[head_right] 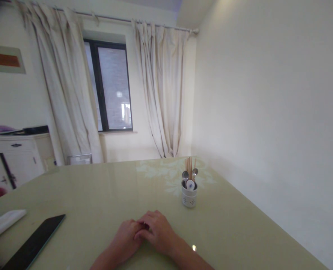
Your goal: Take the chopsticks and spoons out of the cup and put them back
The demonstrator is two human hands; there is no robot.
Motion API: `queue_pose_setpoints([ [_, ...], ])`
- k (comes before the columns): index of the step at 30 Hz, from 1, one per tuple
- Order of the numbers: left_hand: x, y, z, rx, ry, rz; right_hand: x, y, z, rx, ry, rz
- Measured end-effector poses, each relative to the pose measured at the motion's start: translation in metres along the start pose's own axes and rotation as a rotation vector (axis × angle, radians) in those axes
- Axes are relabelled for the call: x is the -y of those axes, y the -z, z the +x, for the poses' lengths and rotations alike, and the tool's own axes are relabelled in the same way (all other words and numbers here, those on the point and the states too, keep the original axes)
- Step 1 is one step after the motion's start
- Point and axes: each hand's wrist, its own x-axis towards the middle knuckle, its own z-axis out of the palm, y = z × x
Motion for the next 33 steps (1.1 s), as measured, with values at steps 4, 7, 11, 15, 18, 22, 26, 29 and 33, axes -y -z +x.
queue_pose_setpoints([
  [4,0.000,0.000,0.000,-0.004,0.011,0.007,0.002,0.002,-0.001,-0.009,0.008,0.001],
  [7,0.001,-0.002,0.000,-0.020,-0.005,-0.011,0.000,0.000,0.000,-0.007,0.023,-0.017],
  [11,0.004,-0.004,0.001,-0.044,0.014,-0.006,-0.006,0.000,0.001,-0.022,0.113,-0.120],
  [15,0.005,-0.004,0.002,-0.144,0.050,0.007,-0.018,0.025,-0.003,-0.373,0.162,-0.245],
  [18,0.006,-0.006,0.003,-0.184,0.035,0.000,-0.038,0.058,-0.008,-0.930,0.011,-0.374],
  [22,0.007,-0.008,0.004,-0.201,0.017,-0.009,-0.078,0.091,-0.019,-1.253,-0.191,-0.422],
  [26,0.008,-0.008,0.004,-0.234,-0.008,-0.059,-0.116,0.089,-0.026,-1.156,-0.442,-0.290],
  [29,0.009,-0.009,0.005,-0.262,-0.009,-0.111,-0.133,0.077,-0.026,-1.085,-0.510,-0.166],
  [33,0.010,-0.009,0.007,-0.275,-0.001,-0.141,-0.139,0.068,-0.025,-1.069,-0.485,-0.102],
])
